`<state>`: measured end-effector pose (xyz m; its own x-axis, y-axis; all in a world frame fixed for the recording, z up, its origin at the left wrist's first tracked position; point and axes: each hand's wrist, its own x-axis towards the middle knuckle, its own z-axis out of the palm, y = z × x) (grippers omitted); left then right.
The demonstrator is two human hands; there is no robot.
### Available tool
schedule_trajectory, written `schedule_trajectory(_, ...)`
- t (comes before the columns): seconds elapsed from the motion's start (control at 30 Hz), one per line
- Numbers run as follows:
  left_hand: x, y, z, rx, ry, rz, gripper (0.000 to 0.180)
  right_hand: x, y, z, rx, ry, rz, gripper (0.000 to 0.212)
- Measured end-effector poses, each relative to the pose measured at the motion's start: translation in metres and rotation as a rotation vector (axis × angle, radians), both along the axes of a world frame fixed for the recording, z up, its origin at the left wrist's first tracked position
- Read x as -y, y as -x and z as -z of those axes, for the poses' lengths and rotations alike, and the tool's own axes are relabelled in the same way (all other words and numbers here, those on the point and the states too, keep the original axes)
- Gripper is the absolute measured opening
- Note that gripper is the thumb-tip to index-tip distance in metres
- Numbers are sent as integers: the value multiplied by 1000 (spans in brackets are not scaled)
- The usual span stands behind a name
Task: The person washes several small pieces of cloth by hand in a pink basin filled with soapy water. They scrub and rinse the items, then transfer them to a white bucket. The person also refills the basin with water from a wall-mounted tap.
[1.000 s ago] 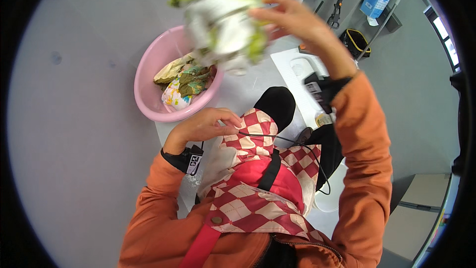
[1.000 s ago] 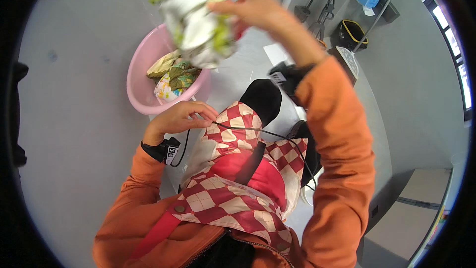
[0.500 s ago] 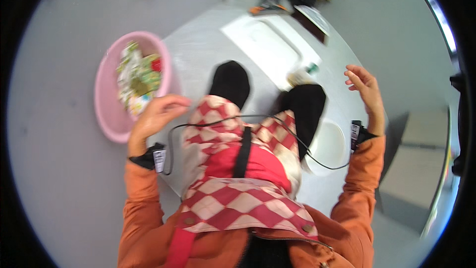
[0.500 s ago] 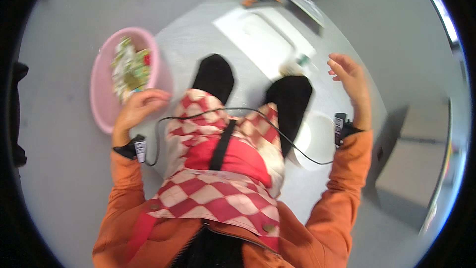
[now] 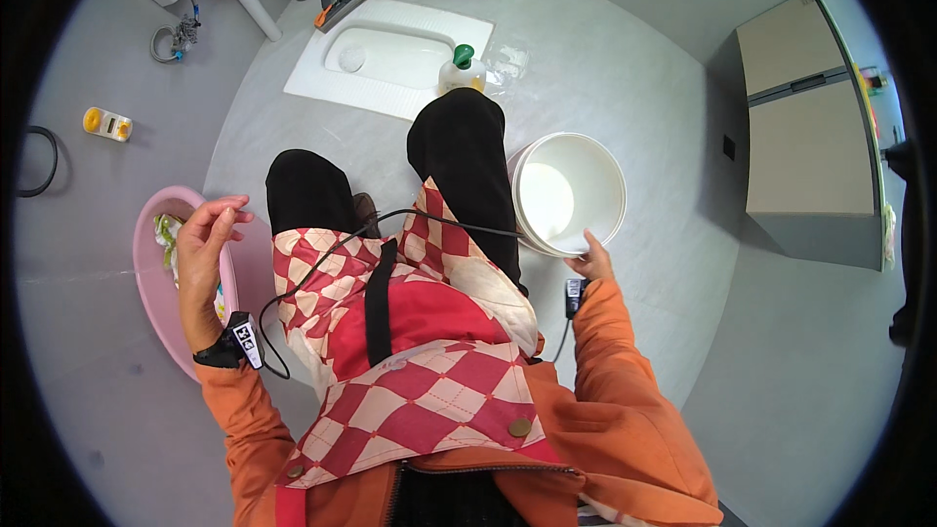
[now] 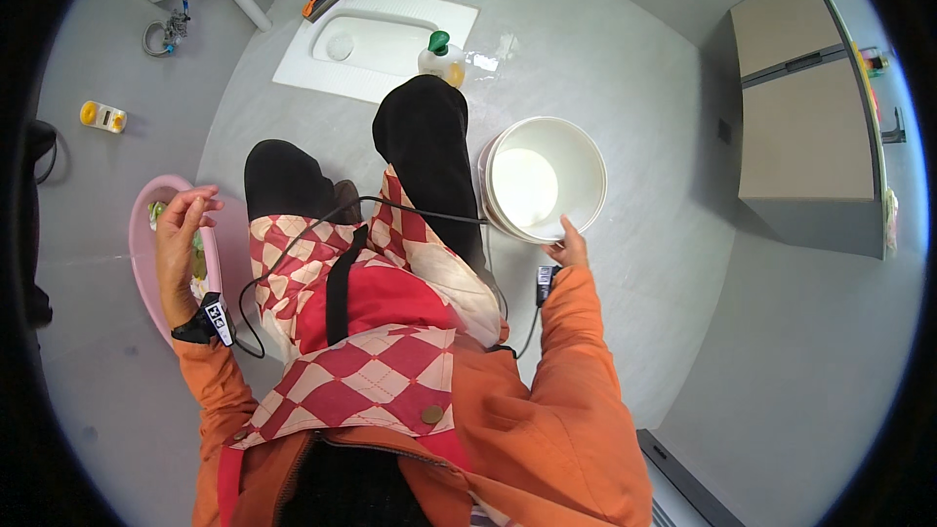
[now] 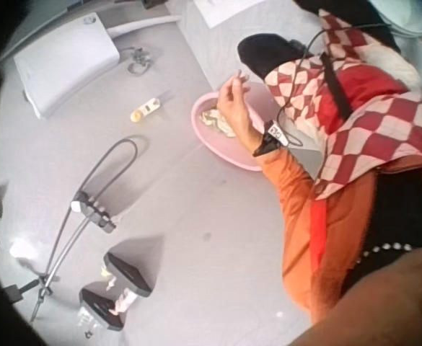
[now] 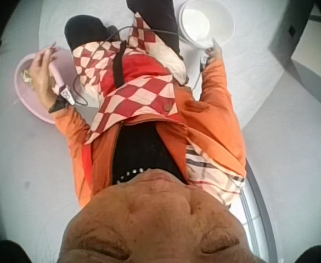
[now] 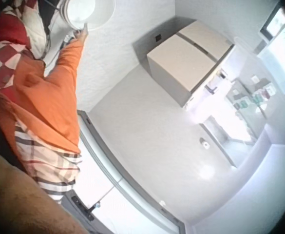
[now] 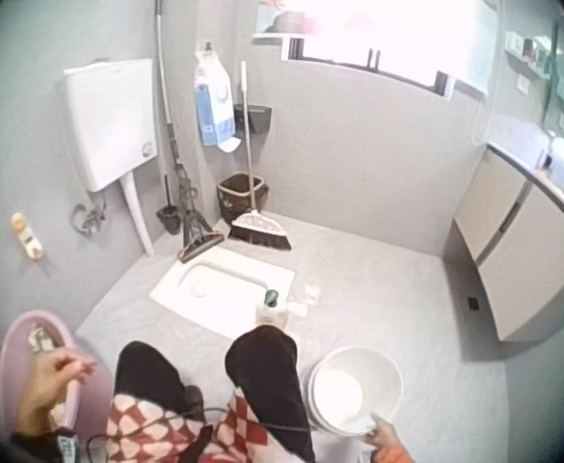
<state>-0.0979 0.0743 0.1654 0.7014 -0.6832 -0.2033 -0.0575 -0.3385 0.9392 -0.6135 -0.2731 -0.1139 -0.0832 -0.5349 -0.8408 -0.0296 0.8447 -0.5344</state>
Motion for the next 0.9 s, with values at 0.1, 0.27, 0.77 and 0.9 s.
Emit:
schedule_trajectory(0.1,7,8,1,-16,-4,51,20,-18,-12,14,-83,74,62,36)
schedule_trajectory(0.27,-16,8,9,17,-105,21,21,0,6,5,-48,331,-200,22)
schedule_trajectory(0.77,-182,35,96,-293,103,-534,25,70,-208,-416,153,1158,-713,33)
schedule_trajectory(0.9,-204,38,96,-251,173,-592,27,5,-361,-457,344,924,-971,35)
